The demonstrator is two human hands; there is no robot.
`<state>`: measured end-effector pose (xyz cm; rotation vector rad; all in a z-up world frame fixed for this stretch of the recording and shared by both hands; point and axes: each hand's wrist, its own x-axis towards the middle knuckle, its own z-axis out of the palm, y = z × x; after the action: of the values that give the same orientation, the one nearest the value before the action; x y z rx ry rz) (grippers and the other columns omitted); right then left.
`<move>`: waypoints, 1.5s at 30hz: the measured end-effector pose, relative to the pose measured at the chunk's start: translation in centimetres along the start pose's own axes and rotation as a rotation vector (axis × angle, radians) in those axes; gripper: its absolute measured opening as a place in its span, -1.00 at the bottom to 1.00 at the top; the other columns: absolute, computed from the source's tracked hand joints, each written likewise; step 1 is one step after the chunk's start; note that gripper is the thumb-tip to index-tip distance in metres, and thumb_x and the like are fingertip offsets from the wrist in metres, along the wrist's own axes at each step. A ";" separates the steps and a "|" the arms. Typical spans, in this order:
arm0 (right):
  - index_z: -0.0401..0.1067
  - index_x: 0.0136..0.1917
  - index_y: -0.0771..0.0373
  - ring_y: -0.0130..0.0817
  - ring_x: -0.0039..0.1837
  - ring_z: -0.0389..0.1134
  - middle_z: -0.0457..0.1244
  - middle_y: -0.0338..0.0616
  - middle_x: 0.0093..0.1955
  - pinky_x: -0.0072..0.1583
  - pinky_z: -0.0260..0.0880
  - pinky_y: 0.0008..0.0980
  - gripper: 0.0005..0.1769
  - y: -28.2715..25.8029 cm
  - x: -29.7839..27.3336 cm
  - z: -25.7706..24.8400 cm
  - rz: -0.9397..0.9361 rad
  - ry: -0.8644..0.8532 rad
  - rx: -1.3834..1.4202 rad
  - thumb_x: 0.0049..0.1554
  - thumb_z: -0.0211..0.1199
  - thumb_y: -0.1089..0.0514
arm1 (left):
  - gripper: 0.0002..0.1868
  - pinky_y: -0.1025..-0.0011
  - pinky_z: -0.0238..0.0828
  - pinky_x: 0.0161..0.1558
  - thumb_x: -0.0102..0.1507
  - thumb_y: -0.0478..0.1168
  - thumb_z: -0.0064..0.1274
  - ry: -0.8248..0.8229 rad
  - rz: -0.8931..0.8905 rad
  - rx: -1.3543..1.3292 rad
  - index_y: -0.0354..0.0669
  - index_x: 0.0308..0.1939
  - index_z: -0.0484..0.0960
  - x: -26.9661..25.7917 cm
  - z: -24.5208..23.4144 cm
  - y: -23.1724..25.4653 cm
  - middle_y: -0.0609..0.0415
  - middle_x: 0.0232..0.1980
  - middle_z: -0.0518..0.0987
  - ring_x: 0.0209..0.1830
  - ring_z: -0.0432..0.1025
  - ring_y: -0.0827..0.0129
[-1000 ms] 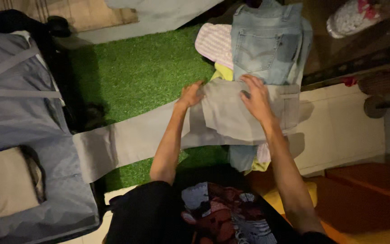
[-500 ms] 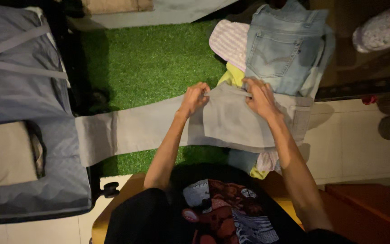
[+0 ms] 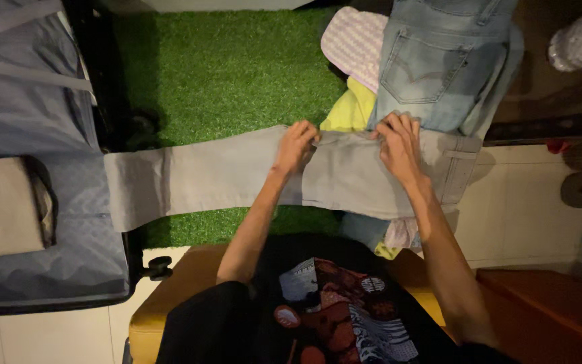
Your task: The person picks up a pair of trousers from a pile, spreads them out on a green mat, smooths them by hand, and folds them into a rectangle before placing them into an open suitcase.
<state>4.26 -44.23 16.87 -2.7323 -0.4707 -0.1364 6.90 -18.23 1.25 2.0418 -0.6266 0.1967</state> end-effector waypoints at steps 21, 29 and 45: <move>0.44 0.53 0.16 -0.09 0.65 -0.01 0.17 -0.10 0.55 0.65 -0.29 0.11 -0.24 -1.2 -2.6 2.3 -0.186 -0.247 -0.140 0.07 0.10 0.45 | -0.64 -0.02 -0.12 0.59 0.36 -0.27 0.00 -0.137 0.069 0.350 -0.06 0.25 0.48 -5.4 1.8 -2.9 0.04 0.61 0.19 0.64 0.04 0.09; 0.54 0.36 0.05 -0.15 0.67 -0.01 0.17 -0.14 0.52 0.68 -0.31 0.07 -0.35 -1.8 -2.4 2.4 -0.191 -0.297 -0.311 0.03 0.15 0.42 | -0.54 -0.01 -0.31 0.66 0.38 -0.28 -0.08 -0.298 -0.022 0.615 -0.03 0.39 0.46 -7.5 1.6 -6.8 0.09 0.69 0.08 0.70 -0.05 0.13; 0.55 0.35 0.10 -0.09 0.72 -0.08 0.08 -0.15 0.66 0.65 -0.38 0.23 -0.56 -1.0 -3.5 3.1 -0.152 -0.258 -0.240 0.20 0.30 0.11 | -0.52 -0.07 0.00 0.52 0.33 -0.24 0.18 0.021 -0.160 0.328 -0.04 0.35 0.55 -5.3 -3.8 -6.4 0.03 0.28 0.49 0.35 0.35 0.18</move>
<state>0.75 -43.26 13.79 -2.9620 -0.7804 0.1323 5.98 -10.58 -3.61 2.3905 -0.4361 0.2392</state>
